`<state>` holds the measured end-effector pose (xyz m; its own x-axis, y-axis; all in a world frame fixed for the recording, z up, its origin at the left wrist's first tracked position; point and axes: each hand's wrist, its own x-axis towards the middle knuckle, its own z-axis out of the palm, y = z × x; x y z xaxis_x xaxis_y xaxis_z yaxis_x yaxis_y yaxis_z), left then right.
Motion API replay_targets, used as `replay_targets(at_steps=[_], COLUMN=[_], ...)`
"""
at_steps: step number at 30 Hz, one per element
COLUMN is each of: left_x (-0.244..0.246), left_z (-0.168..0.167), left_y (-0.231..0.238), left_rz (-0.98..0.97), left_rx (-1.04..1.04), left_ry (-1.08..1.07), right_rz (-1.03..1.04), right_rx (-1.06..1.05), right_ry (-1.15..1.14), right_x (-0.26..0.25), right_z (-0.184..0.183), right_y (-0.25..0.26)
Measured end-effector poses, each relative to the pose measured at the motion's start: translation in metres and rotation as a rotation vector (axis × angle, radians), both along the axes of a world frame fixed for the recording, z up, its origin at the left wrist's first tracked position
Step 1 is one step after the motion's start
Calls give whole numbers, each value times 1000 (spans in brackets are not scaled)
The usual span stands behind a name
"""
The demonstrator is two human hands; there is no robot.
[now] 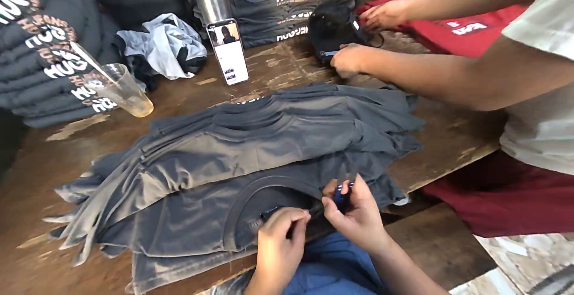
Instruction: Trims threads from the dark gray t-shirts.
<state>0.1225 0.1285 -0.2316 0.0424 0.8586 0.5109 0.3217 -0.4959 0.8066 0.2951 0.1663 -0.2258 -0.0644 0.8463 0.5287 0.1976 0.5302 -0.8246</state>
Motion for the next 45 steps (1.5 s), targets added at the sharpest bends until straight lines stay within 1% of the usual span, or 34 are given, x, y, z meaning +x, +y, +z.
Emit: replay_targets(at_steps=[2, 4, 7, 9, 11, 13, 14, 16, 17, 19, 21, 22, 23, 24, 25, 26, 27, 28, 29, 30, 31, 32, 33, 35, 37, 39, 41, 43, 45], left_x=[2, 7, 9, 9, 10, 13, 14, 13, 12, 10, 10, 11, 10, 9, 5, -3, -15, -29, -41, -50, -57, -62, -64, -66, -72, -81, -87, -83, -69], left_z=[5, 8, 7, 7, 8, 11, 16, 24, 24, 23, 20, 19, 18, 20, 22, 25, 29, 38, 49, 60, 70, 76, 82, 85, 75, 55, 39, 41, 38], left_y=[3, 4, 5, 3, -1, -6, -8, -13, -14, -16, -15, -14, -14, -14, -14, -15, -15, -19, -24, -30, -34, -37, -39, -38, -33, -27, -26, -30, -28], left_rz=[-8, -23, -6, -58, -139, -194, -205, -225, -239, -247, -244, -241, -241, -252, -283, -344, -427, -502, -545, -563, -527, -427, -287, 28, 253, 427, 496, 438, 303], left_rx=[-113, -148, -79, -112, -204, -279, -299, -282, -258, -205, -164, -147, -132, -123, -118, -118, -134, -182, -247, -336, -403, -409, -384, -331, -314, -298, -249, -154, -55], left_ry=[-177, -247, -240, -306, -402, -506, -547, -589, -583, -562, -531, -509, -476, -440, -378, -273, -103, 149, 405, 580, 663, 681, 652, 560, 544, 613, 616, 509, 364], right_rz=[11, 51, 76, 77, 77, 53, 46, 86, 121, 161, 134, 113, 159, 344, 283, 124, 40, 25, 35, 43, 39, 24, 1, -63, -119, -140, -113, -21, 81], right_rx=[-6, -60, -98, -106, -92, -54, -63, -165, -196, -173, -121, -157, -343, -773, -651, -286, -65, 10, 10, -21, -55, -89, -120, -95, -43, -8, 8, 12, -6], right_ry=[197, 333, 418, 390, 203, -142, -323, -568, -651, -741, -782, -832, -949, -1110, -1070, -919, -776, -681, -627, -592, -565, -547, -530, -552, -604, -607, -512, -319, -101], right_x=[-9, -16, -15, -6, 7, 25, 34, 48, 53, 57, 49, 41, 29, 14, 15, 25, 33, 38, 41, 42, 41, 37, 30, 10, -11, -22, -20, -14, -11], right_z=[-4, -6, -9, -8, -9, -4, 5, 27, 32, 32, 30, 39, 68, 119, 109, 63, 28, 13, 11, 15, 19, 24, 30, 32, 31, 27, 22, 11, 2], right_y=[0, -3, -3, 0, 2, 2, -1, -12, -16, -23, -29, -29, -25, -4, -9, -22, -24, -23, -21, -19, -17, -14, -13, -8, -4, -1, 1, 5, 6])
